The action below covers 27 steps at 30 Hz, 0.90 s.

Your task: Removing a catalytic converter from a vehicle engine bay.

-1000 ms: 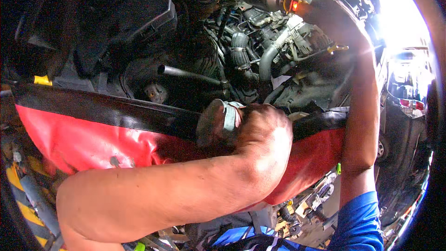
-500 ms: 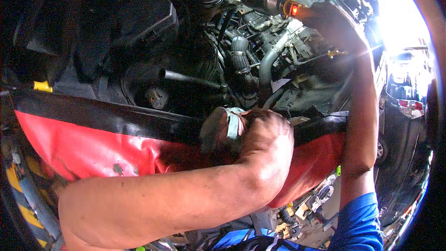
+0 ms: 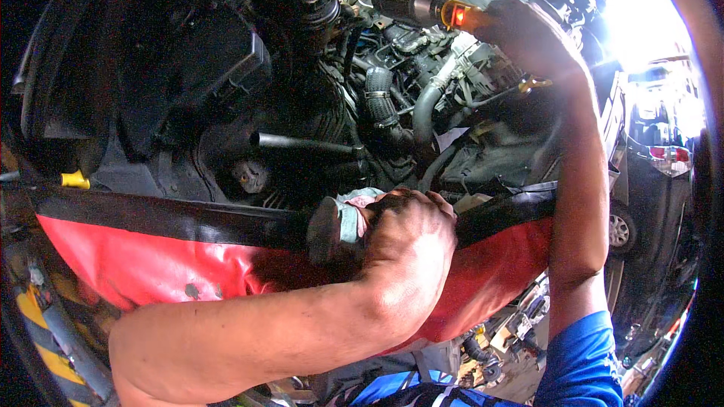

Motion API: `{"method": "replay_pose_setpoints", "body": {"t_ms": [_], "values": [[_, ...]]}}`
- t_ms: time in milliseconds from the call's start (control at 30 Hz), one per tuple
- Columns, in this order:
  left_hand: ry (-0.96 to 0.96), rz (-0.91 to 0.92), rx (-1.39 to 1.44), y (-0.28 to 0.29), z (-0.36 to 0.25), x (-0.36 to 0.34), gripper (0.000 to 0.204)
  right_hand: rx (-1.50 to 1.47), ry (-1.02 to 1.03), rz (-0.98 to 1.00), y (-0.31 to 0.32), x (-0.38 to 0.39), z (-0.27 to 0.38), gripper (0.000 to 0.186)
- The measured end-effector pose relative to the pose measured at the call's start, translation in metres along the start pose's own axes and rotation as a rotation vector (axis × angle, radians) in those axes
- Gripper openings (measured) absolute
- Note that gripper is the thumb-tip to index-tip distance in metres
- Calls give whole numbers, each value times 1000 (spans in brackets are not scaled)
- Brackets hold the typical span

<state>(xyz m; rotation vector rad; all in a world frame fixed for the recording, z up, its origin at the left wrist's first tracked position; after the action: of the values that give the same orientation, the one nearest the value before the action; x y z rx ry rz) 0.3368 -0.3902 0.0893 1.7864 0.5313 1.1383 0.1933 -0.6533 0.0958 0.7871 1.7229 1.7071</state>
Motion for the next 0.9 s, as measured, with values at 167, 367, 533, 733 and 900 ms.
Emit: {"method": "replay_pose_setpoints", "body": {"t_ms": [167,367,533,733,900], "values": [[45,-93,-5,-3,-2,-3,32,-28,1,-42,-1,-2,-1,30],[78,-102,11,1,0,0,33,-24,-216,172,4,-13,3,31],[71,-67,75,4,-1,-6,35,104,-151,92,6,-13,-9,32],[124,-12,54,3,1,-4,34,59,-185,122,5,-17,-3,27],[70,-102,-84,-1,-2,0,42,104,-111,88,-2,-20,-15,25]]}}
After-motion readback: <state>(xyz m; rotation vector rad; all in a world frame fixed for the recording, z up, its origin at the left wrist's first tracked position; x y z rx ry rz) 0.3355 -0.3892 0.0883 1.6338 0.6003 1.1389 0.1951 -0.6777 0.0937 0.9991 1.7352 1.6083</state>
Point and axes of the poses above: each hand's wrist, its own x-axis away from the middle knuckle, its own y-axis out of the back of the hand, z = x × y, the point moved 4 cm from there along -x, towards the middle knuckle, and after that the axes turned 5 degrees about z, right-handed, at the moved point
